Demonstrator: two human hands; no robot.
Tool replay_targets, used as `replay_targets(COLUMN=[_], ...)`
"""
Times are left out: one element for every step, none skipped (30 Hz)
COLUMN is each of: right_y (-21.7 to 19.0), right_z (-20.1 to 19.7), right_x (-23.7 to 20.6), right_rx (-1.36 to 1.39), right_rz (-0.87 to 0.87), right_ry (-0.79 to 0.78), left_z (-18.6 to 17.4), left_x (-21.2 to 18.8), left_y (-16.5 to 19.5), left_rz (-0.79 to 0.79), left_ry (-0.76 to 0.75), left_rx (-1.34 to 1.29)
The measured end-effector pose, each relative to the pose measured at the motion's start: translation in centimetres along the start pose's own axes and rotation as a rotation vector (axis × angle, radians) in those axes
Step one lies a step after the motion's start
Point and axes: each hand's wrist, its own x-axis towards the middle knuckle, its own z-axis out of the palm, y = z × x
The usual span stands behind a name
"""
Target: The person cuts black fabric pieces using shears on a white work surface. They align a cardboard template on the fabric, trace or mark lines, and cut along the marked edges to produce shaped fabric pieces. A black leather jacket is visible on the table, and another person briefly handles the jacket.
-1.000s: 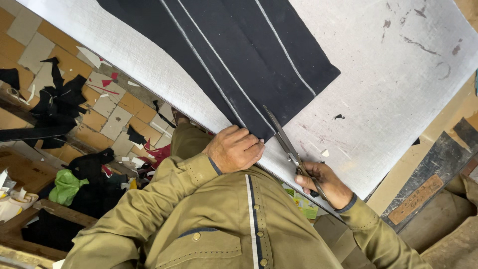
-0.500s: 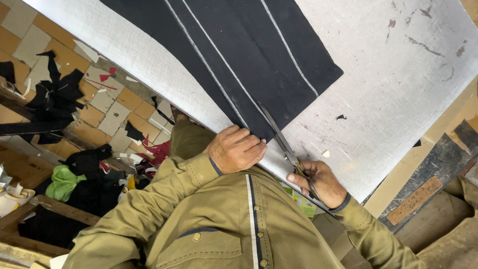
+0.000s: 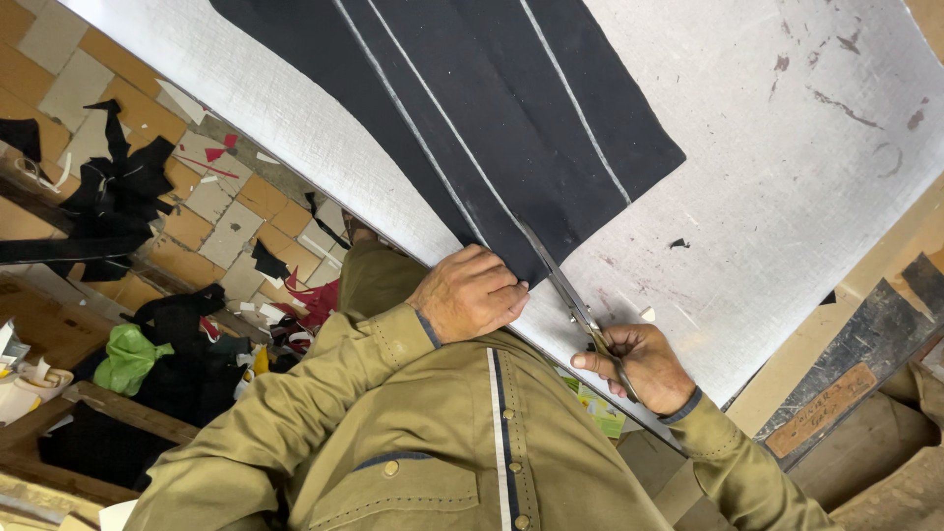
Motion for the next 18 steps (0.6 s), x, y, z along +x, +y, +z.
replay_targets(right_y=[0.0, 0.1, 0.1, 0.1, 0.1, 0.0, -0.2, -0.5, -0.8, -1.2, -1.6, -2.1, -2.6, -3.1, -3.5, -4.0, -4.3, -4.7], right_z=[-0.1, -0.2, -0.3, -0.3, -0.4, -0.4, -0.4, -0.4, -0.4, -0.3, -0.3, -0.2, 0.0, 0.1, 0.3, 0.4, 0.5, 0.6], right_x=[0.1, 0.2, 0.3, 0.3, 0.4, 0.4, 0.6, 0.7, 0.8, 1.0, 1.2, 1.6, 1.9, 2.2, 2.5, 2.6, 2.7, 2.8], right_rx=[0.001, 0.002, 0.002, 0.001, -0.003, -0.006, -0.012, -0.017, -0.021, -0.039, -0.055, -0.068, -0.069, -0.070, -0.071, -0.083, -0.096, -0.109], right_rz=[-0.001, -0.002, -0.004, -0.010, -0.017, -0.026, -0.015, -0.003, 0.012, -0.024, -0.059, -0.095, -0.108, -0.122, -0.134, -0.130, -0.127, -0.122], right_ry=[-0.008, -0.016, -0.023, -0.030, -0.036, -0.043, -0.038, -0.031, -0.021, -0.034, -0.050, -0.067, -0.067, -0.065, -0.066, -0.066, -0.068, -0.068], left_z=[0.0, 0.1, 0.1, 0.0, 0.0, -0.1, -0.2, -0.4, -0.5, -0.7, -0.9, -1.0, -1.2, -1.3, -1.3, -1.4, -1.4, -1.4], left_x=[-0.1, -0.1, -0.2, -0.2, -0.2, -0.2, -0.1, -0.1, 0.0, 0.1, 0.1, 0.1, 0.2, 0.2, 0.3, 0.3, 0.2, 0.2], left_y=[-0.2, -0.3, -0.4, -0.5, -0.6, -0.7, -0.8, -0.8, -0.8, -0.9, -0.9, -0.9, -1.0, -1.0, -1.0, -1.1, -1.2, -1.3], left_rz=[-0.008, -0.015, -0.021, -0.033, -0.043, -0.054, -0.062, -0.069, -0.075, -0.071, -0.069, -0.067, -0.067, -0.067, -0.068, -0.065, -0.063, -0.061], left_ry=[-0.002, -0.004, -0.005, -0.017, -0.027, -0.036, -0.041, -0.046, -0.051, -0.063, -0.078, -0.095, -0.117, -0.138, -0.159, -0.169, -0.178, -0.187], left_rx=[-0.019, -0.038, -0.057, -0.071, -0.083, -0.093, -0.103, -0.115, -0.132, -0.143, -0.155, -0.165, -0.161, -0.158, -0.155, -0.165, -0.175, -0.186])
